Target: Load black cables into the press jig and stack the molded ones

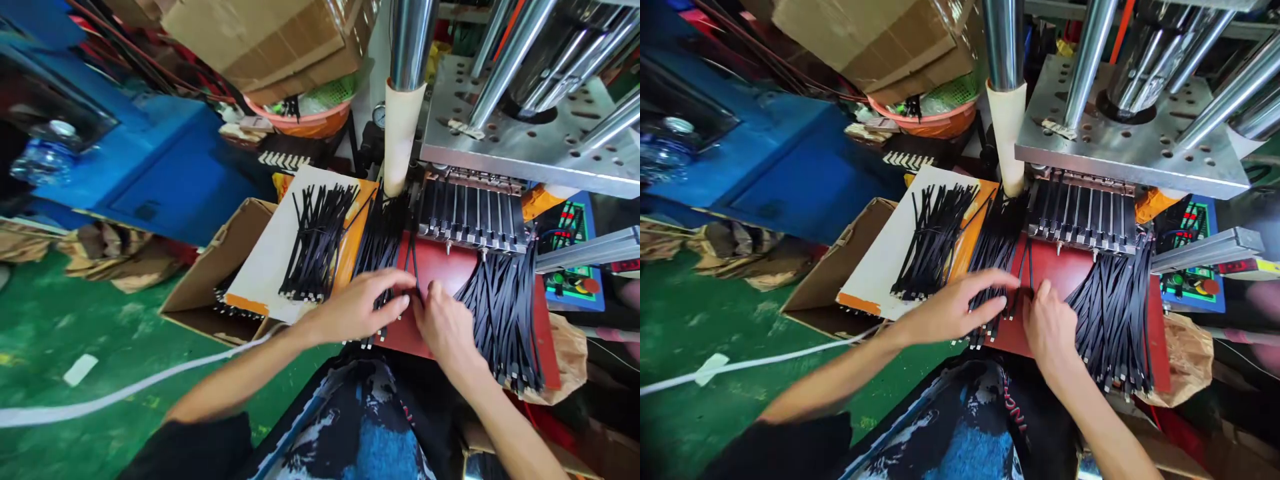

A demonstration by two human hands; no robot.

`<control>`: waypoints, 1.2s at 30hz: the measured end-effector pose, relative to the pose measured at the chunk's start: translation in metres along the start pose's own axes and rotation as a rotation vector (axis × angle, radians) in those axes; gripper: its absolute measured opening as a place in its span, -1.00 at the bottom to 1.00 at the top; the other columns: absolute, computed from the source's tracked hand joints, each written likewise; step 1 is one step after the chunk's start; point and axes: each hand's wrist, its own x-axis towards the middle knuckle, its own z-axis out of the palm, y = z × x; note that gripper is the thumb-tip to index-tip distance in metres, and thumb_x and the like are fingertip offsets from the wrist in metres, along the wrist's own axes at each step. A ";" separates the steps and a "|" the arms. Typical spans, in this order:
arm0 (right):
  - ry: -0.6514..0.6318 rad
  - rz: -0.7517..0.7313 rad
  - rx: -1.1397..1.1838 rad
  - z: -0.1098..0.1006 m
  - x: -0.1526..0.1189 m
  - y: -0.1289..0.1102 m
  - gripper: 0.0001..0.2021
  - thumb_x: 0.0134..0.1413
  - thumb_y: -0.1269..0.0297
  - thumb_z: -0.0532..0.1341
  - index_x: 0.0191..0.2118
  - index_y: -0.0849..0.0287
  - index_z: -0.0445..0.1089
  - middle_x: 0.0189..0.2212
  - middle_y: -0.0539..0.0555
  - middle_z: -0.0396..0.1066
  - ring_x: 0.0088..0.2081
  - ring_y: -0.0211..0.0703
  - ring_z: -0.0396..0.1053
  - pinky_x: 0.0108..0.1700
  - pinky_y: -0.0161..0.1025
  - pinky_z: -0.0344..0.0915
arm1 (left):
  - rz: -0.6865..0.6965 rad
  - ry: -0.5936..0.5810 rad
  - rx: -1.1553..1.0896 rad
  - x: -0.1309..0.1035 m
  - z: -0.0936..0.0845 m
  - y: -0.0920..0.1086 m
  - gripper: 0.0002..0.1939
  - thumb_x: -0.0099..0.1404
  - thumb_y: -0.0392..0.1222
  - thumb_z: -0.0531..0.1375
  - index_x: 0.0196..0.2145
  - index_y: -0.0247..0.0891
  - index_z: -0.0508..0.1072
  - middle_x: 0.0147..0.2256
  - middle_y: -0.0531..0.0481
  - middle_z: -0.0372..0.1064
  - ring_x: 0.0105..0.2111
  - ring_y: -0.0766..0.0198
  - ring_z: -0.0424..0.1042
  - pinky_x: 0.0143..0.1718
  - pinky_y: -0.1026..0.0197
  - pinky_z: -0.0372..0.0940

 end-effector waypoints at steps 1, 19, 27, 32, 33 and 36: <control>-0.106 0.028 -0.013 0.009 -0.015 -0.006 -0.77 0.44 0.26 0.07 -0.14 0.24 0.43 -0.45 0.25 0.54 -0.48 0.10 0.53 -0.48 -0.17 0.21 | -0.094 -0.076 -0.124 -0.025 0.008 0.003 -0.72 0.55 -0.11 0.15 0.09 -0.22 0.52 0.05 -0.12 0.60 0.04 0.13 0.58 0.19 0.04 0.44; 0.167 0.940 1.448 0.115 -0.201 0.068 -0.35 0.00 -0.43 0.37 -0.16 0.07 0.28 -0.41 -0.11 0.39 -0.67 -0.41 0.08 -0.69 -0.41 -0.07 | -0.405 -0.178 -0.644 -0.039 0.126 0.000 -0.54 0.55 0.13 0.15 -0.11 -0.34 0.63 -0.32 -0.11 0.67 -0.37 0.20 0.62 -0.25 0.22 0.44; 0.263 0.875 1.506 0.109 -0.207 0.070 -0.43 0.07 -0.35 0.37 -0.12 0.06 0.38 -0.47 -0.12 0.30 -0.62 -0.37 0.05 -0.63 -0.41 -0.07 | -0.324 -0.347 -0.401 -0.030 0.140 0.001 -0.51 0.57 0.10 0.10 -0.24 -0.31 0.66 -0.18 -0.18 0.71 -0.22 0.08 0.71 -0.16 0.17 0.48; 0.166 0.631 1.316 0.088 -0.230 0.047 -0.56 0.24 -0.19 0.32 -0.38 0.12 0.43 -0.62 -0.10 0.14 -0.58 -0.27 0.08 -0.52 -0.30 0.04 | -0.412 -0.425 -0.804 -0.019 0.153 0.003 -0.44 0.37 0.30 0.30 -0.21 -0.35 0.67 -0.15 -0.28 0.70 -0.13 -0.03 0.71 -0.02 0.06 0.51; 0.098 0.526 1.243 0.080 -0.233 0.043 -0.55 0.27 -0.16 0.29 -0.44 0.13 0.41 -0.60 -0.07 0.17 -0.55 -0.24 0.13 -0.48 -0.27 0.09 | -0.446 -0.435 -0.968 -0.017 0.154 0.005 -0.40 0.30 0.33 0.36 -0.18 -0.37 0.67 -0.14 -0.32 0.69 -0.14 -0.04 0.71 -0.01 0.04 0.52; -0.170 0.263 1.106 0.052 -0.230 0.046 -0.52 0.31 -0.09 0.28 -0.52 0.15 0.39 -0.55 -0.01 0.27 -0.46 -0.19 0.23 -0.37 -0.24 0.19 | -0.481 -0.405 -1.277 -0.013 0.146 0.012 -0.36 0.20 0.29 0.46 -0.14 -0.44 0.65 -0.19 -0.39 0.68 -0.24 0.01 0.71 -0.07 0.06 0.53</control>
